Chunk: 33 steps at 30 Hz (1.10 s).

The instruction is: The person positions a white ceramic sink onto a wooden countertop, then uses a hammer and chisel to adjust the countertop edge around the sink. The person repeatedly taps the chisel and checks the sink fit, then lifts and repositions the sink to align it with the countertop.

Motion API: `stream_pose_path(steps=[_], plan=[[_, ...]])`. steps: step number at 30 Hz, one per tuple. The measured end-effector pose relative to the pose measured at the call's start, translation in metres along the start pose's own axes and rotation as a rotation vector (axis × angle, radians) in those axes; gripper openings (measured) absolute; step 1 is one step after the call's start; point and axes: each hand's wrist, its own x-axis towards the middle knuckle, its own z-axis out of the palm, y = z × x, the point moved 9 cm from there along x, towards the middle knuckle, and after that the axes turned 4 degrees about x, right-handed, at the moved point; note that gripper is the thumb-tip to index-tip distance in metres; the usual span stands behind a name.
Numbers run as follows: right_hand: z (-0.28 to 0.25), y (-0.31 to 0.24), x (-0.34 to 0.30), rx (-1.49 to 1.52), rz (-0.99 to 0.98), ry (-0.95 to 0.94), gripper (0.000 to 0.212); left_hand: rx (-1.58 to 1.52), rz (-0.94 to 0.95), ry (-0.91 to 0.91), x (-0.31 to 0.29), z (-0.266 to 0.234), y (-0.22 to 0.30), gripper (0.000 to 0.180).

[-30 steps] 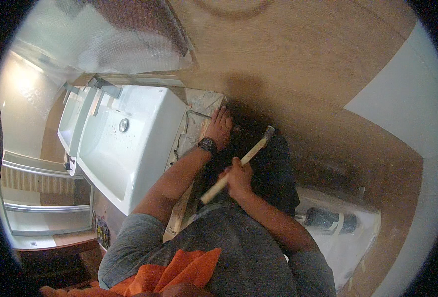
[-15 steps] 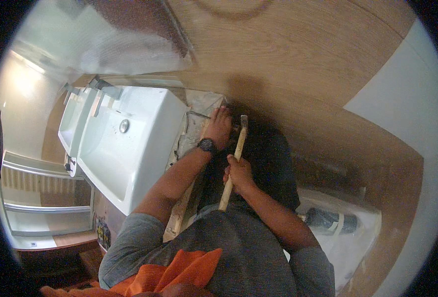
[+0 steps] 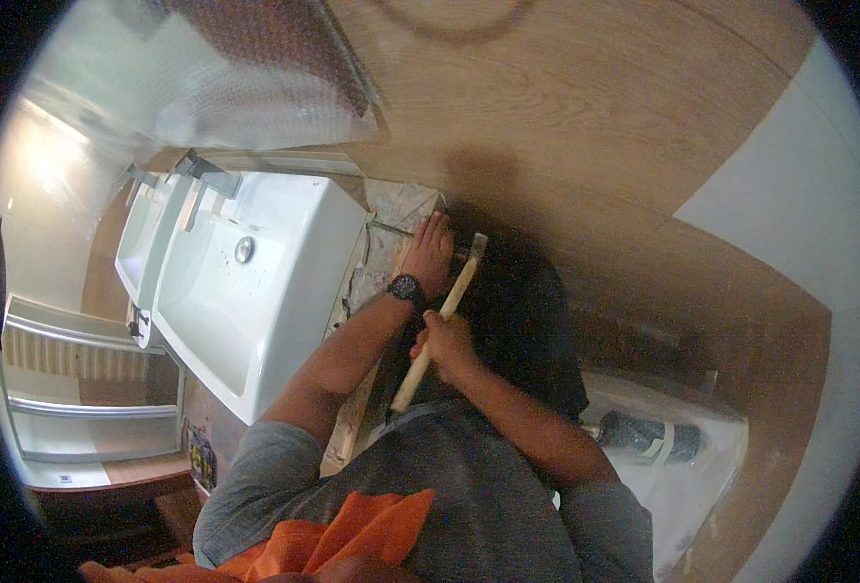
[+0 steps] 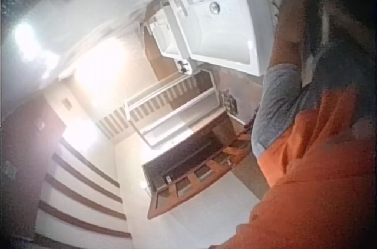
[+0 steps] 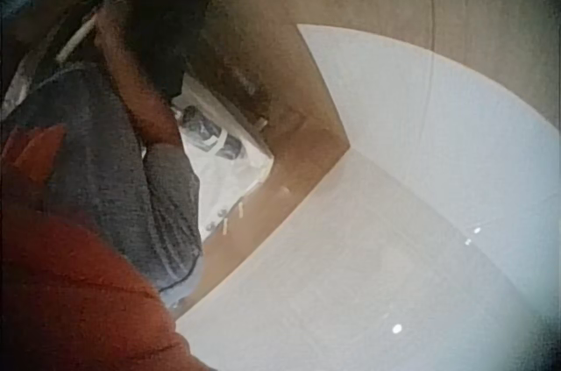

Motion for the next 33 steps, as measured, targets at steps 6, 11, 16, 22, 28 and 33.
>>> stream_pose_path(steps=[6,11,16,22,28,33], plan=[[-0.019,-0.007,-0.01,0.203,-0.058,0.123,0.023,-0.178,-0.03,0.02,0.0,0.004,-0.003,0.059],[-0.021,0.005,0.014,-0.02,0.042,0.004,0.021,-0.095,-0.001,0.028,-0.003,0.001,-0.001,0.055],[-0.01,0.005,0.004,0.048,-0.065,0.028,0.021,-0.168,-0.024,0.041,-0.002,-0.003,-0.002,0.056],[-0.031,-0.012,0.0,0.012,-0.031,0.031,0.022,-0.184,-0.015,0.011,-0.005,-0.007,-0.004,0.055],[-0.013,0.006,0.019,-0.082,-0.002,0.005,0.021,0.019,0.031,0.055,-0.001,0.003,-0.001,0.055],[-0.025,-0.008,-0.007,0.139,-0.177,0.176,0.022,-0.161,0.005,-0.008,-0.001,0.0,-0.004,0.051]])
